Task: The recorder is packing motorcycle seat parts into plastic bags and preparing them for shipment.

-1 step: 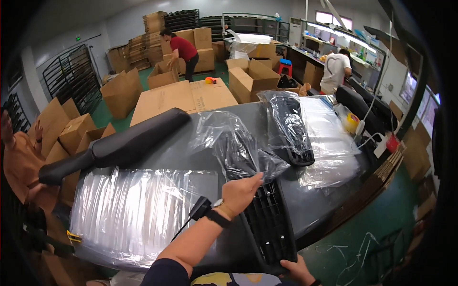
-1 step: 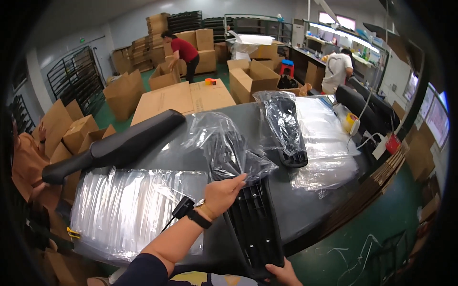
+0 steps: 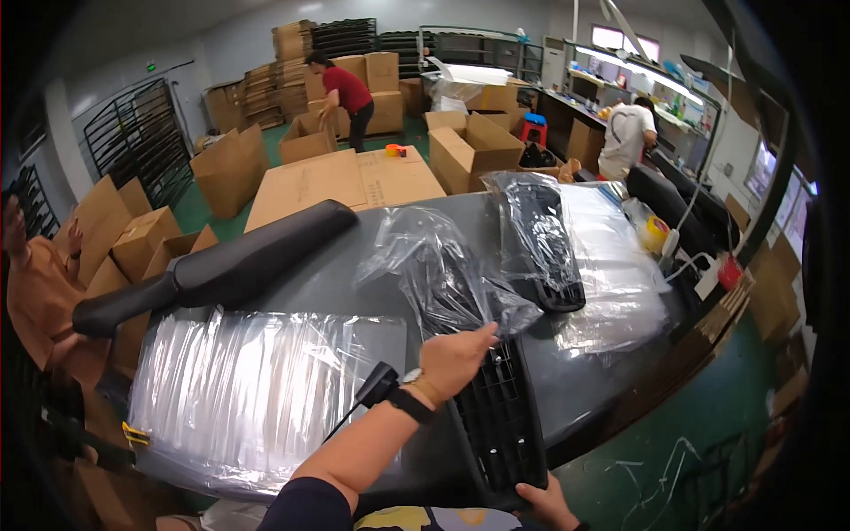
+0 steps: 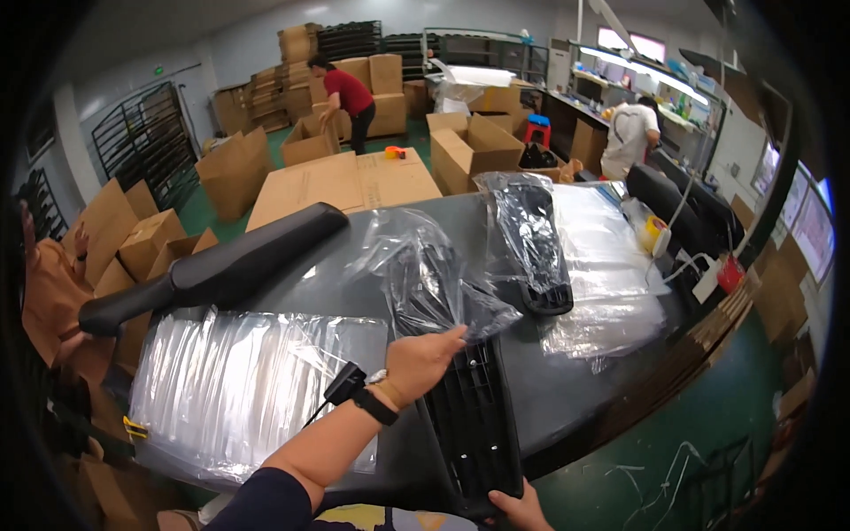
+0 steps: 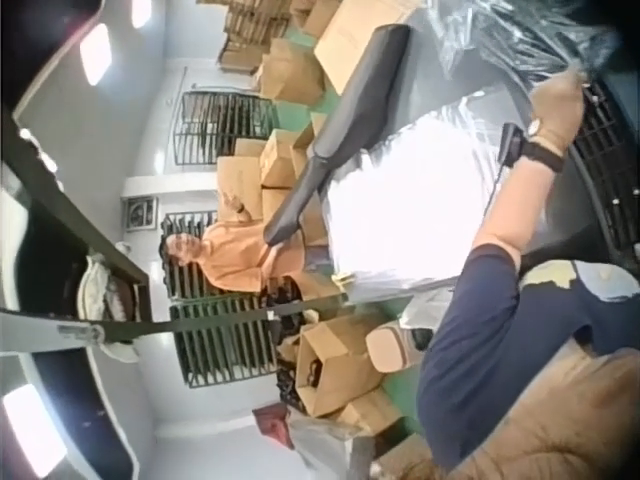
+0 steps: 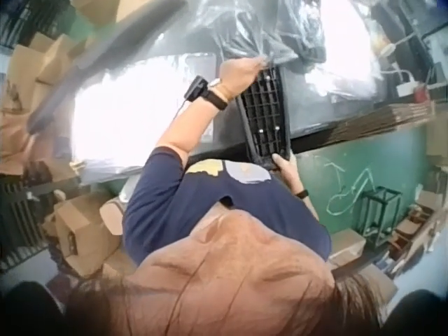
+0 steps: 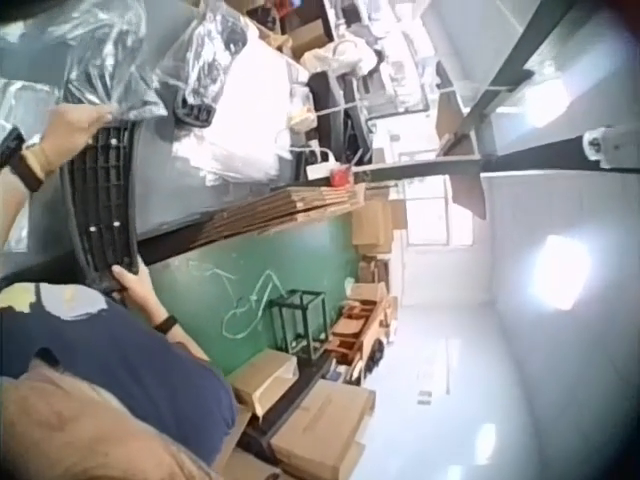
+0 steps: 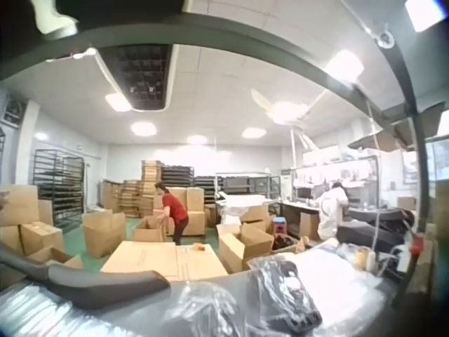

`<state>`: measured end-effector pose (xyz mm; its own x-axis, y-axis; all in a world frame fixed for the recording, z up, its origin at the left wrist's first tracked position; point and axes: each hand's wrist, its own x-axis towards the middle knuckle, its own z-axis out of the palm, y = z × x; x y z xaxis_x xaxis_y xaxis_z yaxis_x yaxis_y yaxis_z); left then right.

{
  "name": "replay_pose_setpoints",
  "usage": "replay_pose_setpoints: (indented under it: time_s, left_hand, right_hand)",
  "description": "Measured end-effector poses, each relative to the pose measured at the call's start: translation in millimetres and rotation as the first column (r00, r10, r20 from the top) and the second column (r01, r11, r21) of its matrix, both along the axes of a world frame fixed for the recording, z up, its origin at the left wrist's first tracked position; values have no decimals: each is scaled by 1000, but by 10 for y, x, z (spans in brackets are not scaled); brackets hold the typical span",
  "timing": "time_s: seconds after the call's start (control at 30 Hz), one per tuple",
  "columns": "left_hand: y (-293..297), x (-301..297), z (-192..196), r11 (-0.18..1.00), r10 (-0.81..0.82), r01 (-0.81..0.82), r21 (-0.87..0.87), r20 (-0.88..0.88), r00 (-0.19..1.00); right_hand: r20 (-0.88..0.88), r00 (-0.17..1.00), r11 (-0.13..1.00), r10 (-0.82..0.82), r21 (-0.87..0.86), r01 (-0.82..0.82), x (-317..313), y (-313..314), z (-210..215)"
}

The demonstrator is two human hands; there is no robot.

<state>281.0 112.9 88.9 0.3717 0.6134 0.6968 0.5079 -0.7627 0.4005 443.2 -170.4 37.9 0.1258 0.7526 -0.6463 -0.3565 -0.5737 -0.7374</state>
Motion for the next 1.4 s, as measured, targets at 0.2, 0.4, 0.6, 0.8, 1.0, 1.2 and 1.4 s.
replay_pose_setpoints:
  time_s: [0.2, 0.4, 0.6, 0.8, 1.0, 1.2, 1.4]
  left_hand:
    - [-95, 53, -13, 988, -133, 116, -100, -175, 976]
    - [567, -260, 127, 890, 40, 178, -420, 460, 887]
    - [599, -269, 74, 604, 79, 220, -766, 332, 940]
    - [794, -510, 316, 847, 150, -35, -531, 176, 973]
    - [91, -88, 290, 995, -18, 15, -100, -33, 999]
    - [-285, -71, -83, 999, -15, 2, -40, -341, 940]
    - [-555, 66, 233, 959, -213, 196, -202, -64, 975]
  right_hand:
    - [284, 950, 938, -128, 346, 23, -171, 218, 100]
    - [347, 928, 930, -137, 367, 0, 121, 261, 57]
    - [429, 891, 906, -149, 420, -51, 58, 231, 164]
    - [463, 874, 883, -146, 460, -96, -5, 216, 170]
    - [493, 854, 905, -166, 421, -67, -50, 220, 140]
    - [-81, 961, 961, -263, 68, 268, 24, 126, -166]
    - [-126, 987, 994, -101, 18, 104, -179, 253, 59]
